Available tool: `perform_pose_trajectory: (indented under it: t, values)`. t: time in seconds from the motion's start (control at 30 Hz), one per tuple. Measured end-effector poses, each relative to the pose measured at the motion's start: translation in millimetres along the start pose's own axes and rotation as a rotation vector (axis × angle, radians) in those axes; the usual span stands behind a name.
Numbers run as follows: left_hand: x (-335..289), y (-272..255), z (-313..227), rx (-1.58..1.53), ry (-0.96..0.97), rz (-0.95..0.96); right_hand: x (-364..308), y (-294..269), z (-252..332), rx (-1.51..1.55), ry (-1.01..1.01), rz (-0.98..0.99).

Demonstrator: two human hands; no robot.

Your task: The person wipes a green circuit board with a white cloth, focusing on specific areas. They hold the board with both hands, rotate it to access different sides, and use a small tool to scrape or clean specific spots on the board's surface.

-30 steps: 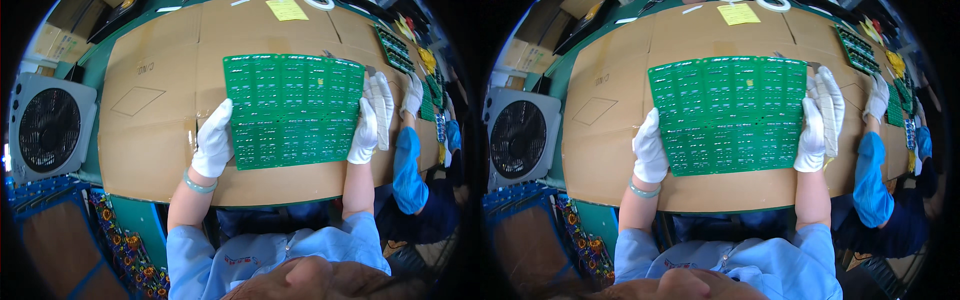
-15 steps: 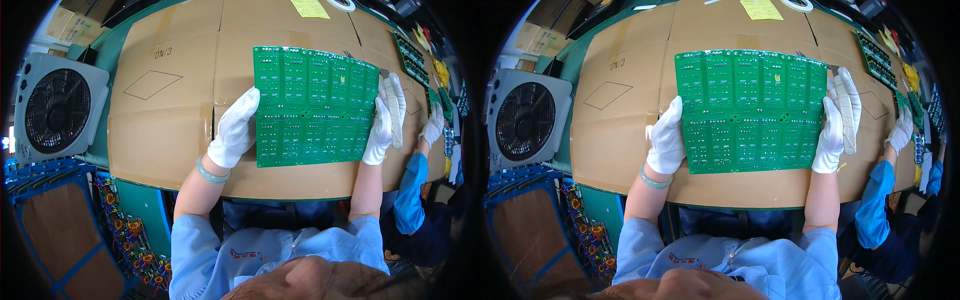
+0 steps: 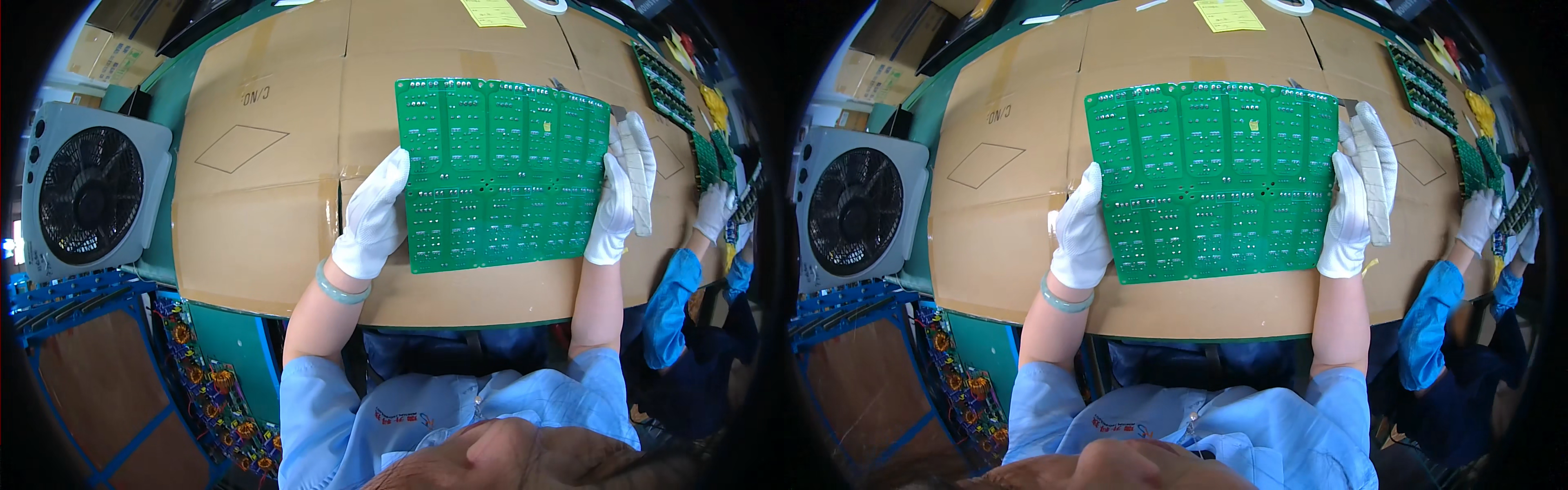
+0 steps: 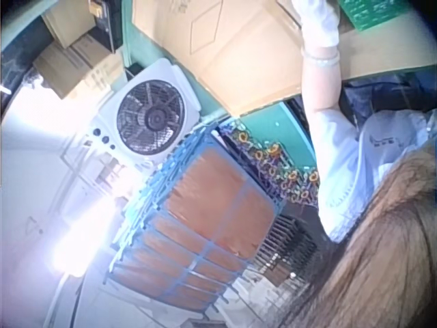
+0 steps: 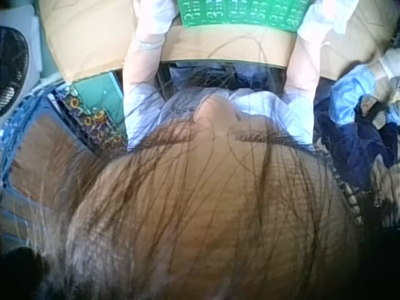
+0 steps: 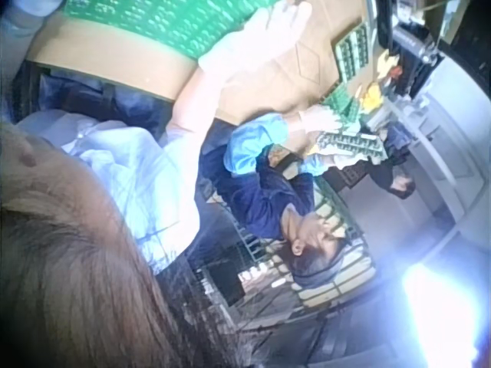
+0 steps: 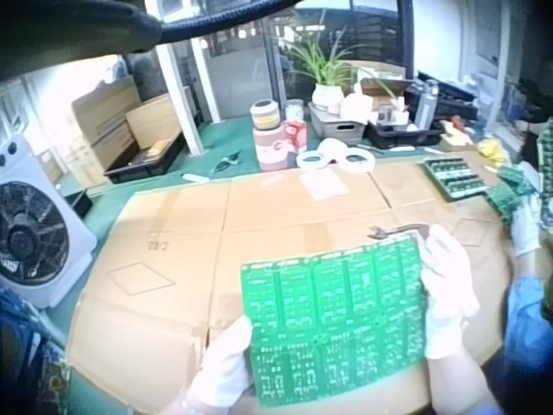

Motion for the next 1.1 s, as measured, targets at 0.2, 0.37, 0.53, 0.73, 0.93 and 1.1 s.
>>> perform_pose_trajectory:
  t: [0.2,0.37,0.53,0.73,0.93,1.1]
  values:
    - [-0.8,-1.7,0.5,0.016,0.021,-0.045,-1.5,0.6,5.2,-0.024,-0.046,-0.006]
    - [-1.8,-6.6,1.0,0.012,0.041,-0.023,-6.8,-2.5,13.2,-0.112,-0.096,-0.060]
    - [-1.1,-7.8,-0.4,0.103,0.052,-0.155,-8.5,-6.8,17.2,-0.152,-0.109,-0.095]
    - [0.6,-5.9,-1.9,0.101,0.084,-0.099,-6.2,-7.6,14.1,-0.123,-0.123,-0.062]
    - [1.4,1.2,-4.9,0.169,0.118,-0.082,-4.4,-3.8,13.6,-0.076,-0.113,-0.031]
    - [2.4,1.3,-4.5,0.142,0.104,-0.123,-2.0,-2.9,9.3,-0.066,-0.095,0.001]
Point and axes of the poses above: each hand's wrist, its own x-axis towards the middle knuckle, its own y-axis out of the palm, z = x × y, the point moved 7 cm from there along x, towards the middle knuckle, and after that the axes turned 6 degrees about -y, right-handed, at the moved point
